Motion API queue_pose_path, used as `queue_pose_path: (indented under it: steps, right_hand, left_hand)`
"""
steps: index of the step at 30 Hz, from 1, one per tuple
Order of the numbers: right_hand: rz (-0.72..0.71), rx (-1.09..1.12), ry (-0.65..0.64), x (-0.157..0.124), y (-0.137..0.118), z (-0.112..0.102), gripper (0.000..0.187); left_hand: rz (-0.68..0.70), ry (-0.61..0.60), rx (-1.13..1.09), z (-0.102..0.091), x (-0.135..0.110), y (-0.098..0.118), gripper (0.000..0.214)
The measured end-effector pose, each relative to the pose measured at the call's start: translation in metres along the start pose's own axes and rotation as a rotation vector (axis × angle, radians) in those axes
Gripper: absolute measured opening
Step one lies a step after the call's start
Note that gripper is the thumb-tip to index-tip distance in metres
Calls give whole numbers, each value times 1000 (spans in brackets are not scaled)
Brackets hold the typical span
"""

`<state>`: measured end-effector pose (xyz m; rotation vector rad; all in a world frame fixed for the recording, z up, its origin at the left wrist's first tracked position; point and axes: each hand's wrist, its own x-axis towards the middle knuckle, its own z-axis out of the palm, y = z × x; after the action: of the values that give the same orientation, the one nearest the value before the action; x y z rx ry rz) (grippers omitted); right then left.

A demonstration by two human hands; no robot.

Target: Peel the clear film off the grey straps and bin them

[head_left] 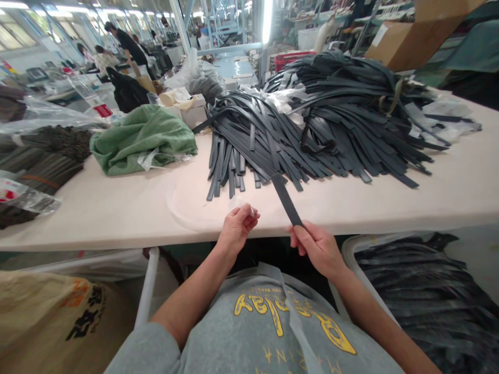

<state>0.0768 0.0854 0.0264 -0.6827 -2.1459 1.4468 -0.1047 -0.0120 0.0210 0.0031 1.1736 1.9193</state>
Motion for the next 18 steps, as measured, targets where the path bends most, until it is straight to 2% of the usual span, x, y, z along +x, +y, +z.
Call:
queue_pose_path:
  steps: [3, 8, 18]
  right_hand:
    - [-79, -192, -92, -15, 2, -8, 37]
    - [-227, -372, -143, -21, 4, -2, 34]
    - [-297, -432, -117, -12, 5, 4, 33]
  left_hand:
    - [-16, 20, -89, 2, 5, 8, 31]
    - [-1, 11, -135, 7, 7, 15, 25]
    - [-15, -20, -153, 3, 2, 16, 24]
